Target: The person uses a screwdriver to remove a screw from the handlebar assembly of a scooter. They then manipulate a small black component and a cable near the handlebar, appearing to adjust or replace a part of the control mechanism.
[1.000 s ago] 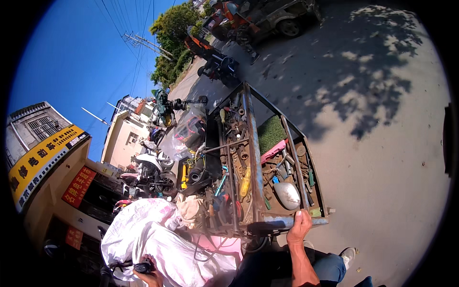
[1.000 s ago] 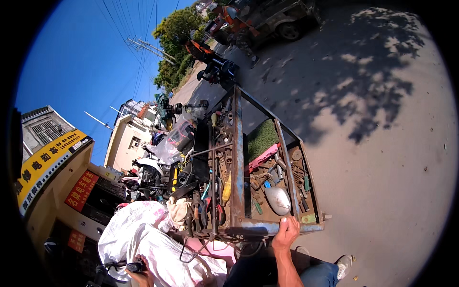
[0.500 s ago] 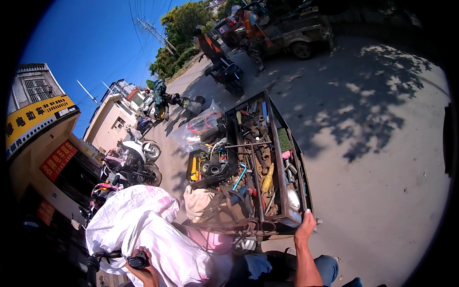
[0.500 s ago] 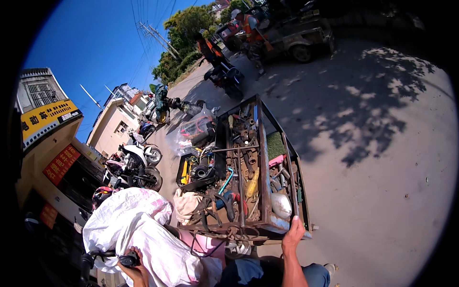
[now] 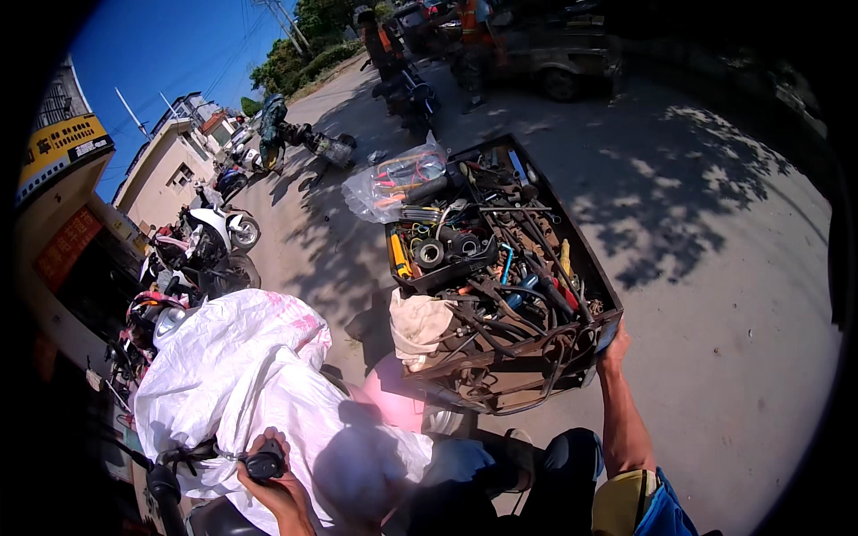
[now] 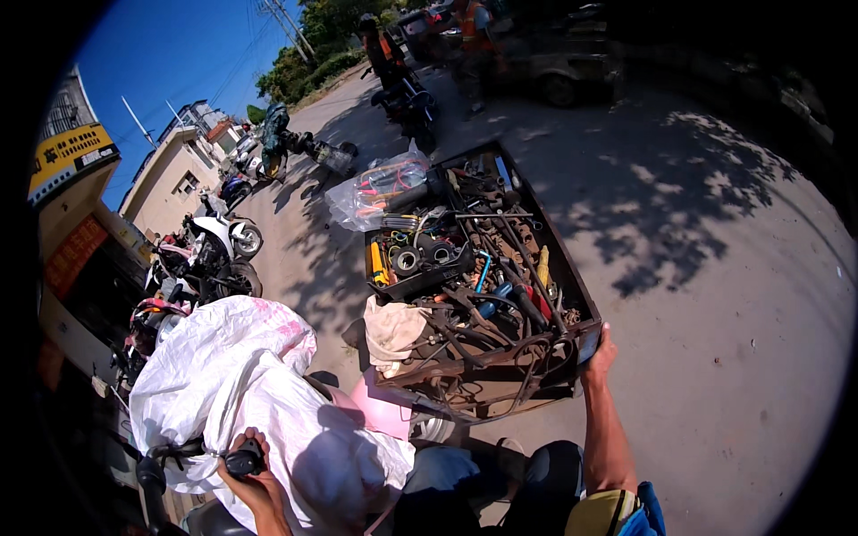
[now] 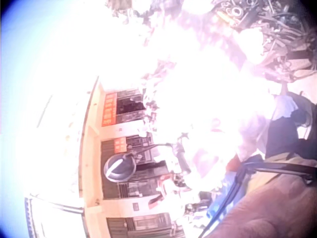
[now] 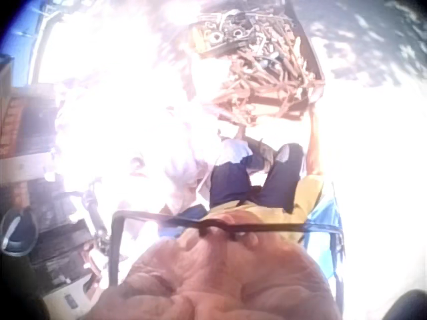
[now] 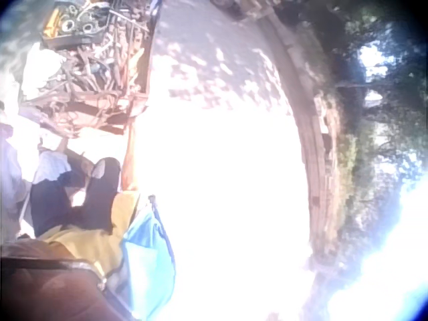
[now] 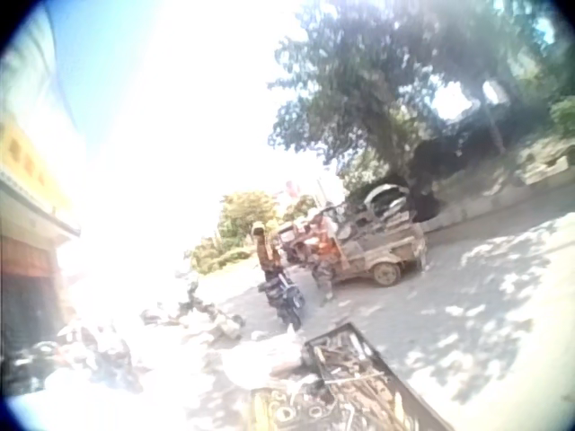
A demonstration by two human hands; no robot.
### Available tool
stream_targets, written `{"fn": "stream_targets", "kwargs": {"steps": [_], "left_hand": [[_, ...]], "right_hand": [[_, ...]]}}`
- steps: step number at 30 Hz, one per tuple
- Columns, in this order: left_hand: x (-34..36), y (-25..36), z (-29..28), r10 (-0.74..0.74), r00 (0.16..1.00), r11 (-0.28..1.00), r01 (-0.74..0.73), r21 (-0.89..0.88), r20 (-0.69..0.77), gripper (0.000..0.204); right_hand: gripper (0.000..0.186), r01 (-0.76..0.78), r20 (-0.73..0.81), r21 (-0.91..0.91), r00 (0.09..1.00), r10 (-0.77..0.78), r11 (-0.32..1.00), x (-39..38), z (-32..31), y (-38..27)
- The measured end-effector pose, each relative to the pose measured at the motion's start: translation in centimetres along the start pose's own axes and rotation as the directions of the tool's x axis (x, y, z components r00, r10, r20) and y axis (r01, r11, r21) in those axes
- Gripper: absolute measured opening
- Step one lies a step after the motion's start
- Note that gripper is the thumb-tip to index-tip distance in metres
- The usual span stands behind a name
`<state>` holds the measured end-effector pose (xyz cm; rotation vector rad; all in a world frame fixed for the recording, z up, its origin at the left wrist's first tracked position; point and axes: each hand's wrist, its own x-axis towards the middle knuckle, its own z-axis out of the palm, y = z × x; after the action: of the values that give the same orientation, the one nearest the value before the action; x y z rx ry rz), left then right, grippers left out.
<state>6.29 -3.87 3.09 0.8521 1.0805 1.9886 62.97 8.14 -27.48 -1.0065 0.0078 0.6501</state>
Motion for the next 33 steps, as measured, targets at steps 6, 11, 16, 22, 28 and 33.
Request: {"fn": "stream_targets", "kwargs": {"steps": [6, 11, 16, 22, 28, 33], "left_hand": [[3.1, -2.2, -4.6, -0.031, 0.983, 0.999, 0.033, -0.010, 0.182, 0.069], [2.4, -1.5, -4.5, -0.020, 0.957, 0.987, 0.064, -0.146, 0.289, 0.072], [1.3, -0.7, -1.4, -0.087, 0.980, 0.993, 0.099, -0.058, 0.182, 0.062], [1.6, -0.5, -3.5, -0.170, 0.962, 0.954, 0.215, -0.210, 0.212, 0.082], [2.2, -1.5, -3.8, -0.071, 0.946, 0.982, 0.122, -0.146, 0.317, 0.072], [1.8, 0.1, -3.4, -0.107, 0.958, 0.994, 0.107, 0.016, 0.266, 0.071]], "right_hand": [[0.044, 0.033, -0.147, -0.161, 0.988, -0.057, 0.986, 10.9, -6.0, -4.5], [0.032, 0.324, -0.074, -0.164, 0.938, -0.339, 0.932, 3.2, -2.3, -16.4], [0.027, 0.760, 0.446, -0.290, 0.645, -0.620, 0.582, -13.6, 9.0, -25.0], [0.044, 0.976, 0.952, -0.188, 0.153, -0.264, -0.113, -23.9, 25.0, -17.8], [0.040, 0.889, 0.958, -0.285, 0.274, -0.082, -0.359, -19.7, 29.5, -6.8], [0.026, 0.906, 0.980, -0.180, 0.130, -0.152, -0.384, -17.1, 28.9, -6.6]]}}
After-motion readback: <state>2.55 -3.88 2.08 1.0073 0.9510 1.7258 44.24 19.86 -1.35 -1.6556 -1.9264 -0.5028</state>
